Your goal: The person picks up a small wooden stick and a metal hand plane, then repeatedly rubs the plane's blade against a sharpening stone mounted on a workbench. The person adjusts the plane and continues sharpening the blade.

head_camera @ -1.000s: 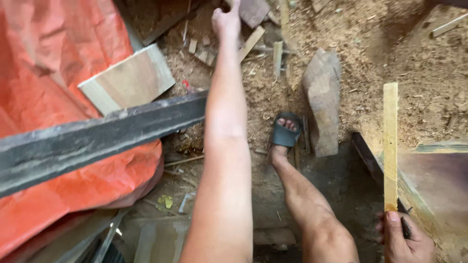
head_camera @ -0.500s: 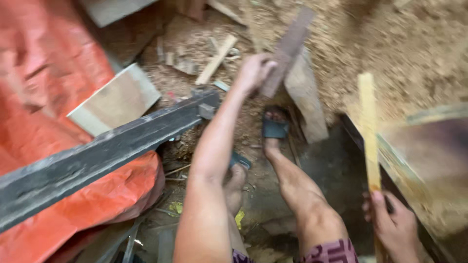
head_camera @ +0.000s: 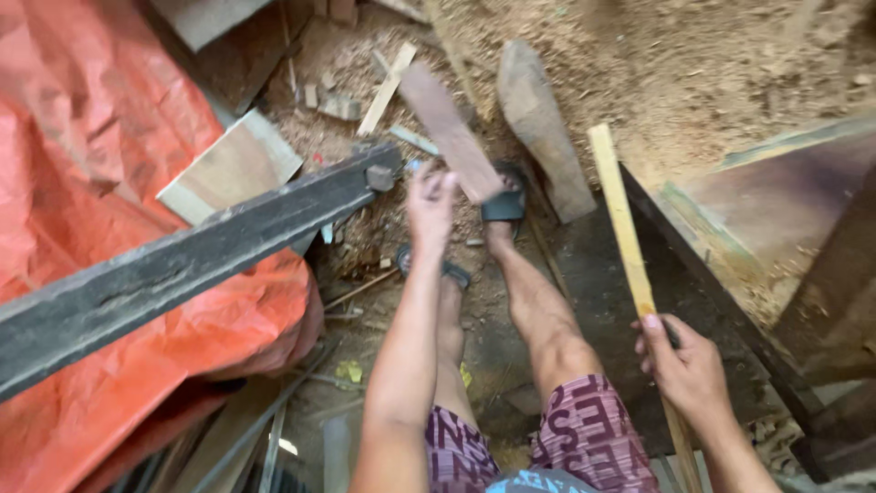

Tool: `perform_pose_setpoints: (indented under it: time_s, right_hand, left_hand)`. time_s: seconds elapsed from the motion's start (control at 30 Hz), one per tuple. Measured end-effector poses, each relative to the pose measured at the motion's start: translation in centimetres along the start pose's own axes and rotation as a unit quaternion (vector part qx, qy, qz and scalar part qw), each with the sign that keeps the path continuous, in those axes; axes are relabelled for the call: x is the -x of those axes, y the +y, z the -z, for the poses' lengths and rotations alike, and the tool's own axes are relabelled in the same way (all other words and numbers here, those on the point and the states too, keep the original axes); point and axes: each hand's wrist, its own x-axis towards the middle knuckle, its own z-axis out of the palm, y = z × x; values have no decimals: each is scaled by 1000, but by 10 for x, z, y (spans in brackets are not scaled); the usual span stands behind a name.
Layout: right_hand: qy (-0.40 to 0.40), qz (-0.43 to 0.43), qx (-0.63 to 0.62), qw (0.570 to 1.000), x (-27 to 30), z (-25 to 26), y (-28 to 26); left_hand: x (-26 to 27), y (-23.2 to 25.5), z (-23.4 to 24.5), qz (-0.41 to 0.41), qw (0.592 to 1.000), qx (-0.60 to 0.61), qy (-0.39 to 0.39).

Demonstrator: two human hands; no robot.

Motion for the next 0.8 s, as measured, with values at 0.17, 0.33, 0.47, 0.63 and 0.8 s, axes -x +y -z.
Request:
perform_pose_setpoints:
  time_s: [0.17,0.33,0.47,0.63,0.8]
  right_hand:
    - [-65,74,9,995,-38,-18,-26]
    - [-182,79,28,980,-18,-47,-28]
    - [-208,107,146,961,18,-56,-24]
    - [-250,155,250,922,52,-63,-12]
    - [-249,183,432,847,83,-87,-27]
  left_hand:
    - [58,23,6,51,991,-30,-117]
    - [146,0,-11,72,954,134,-259]
    - [207,-18,-13,100,953,215,-190]
    - [282,-23,34,134,951,256,-113]
    - [382,-16,85,87,986,87,114]
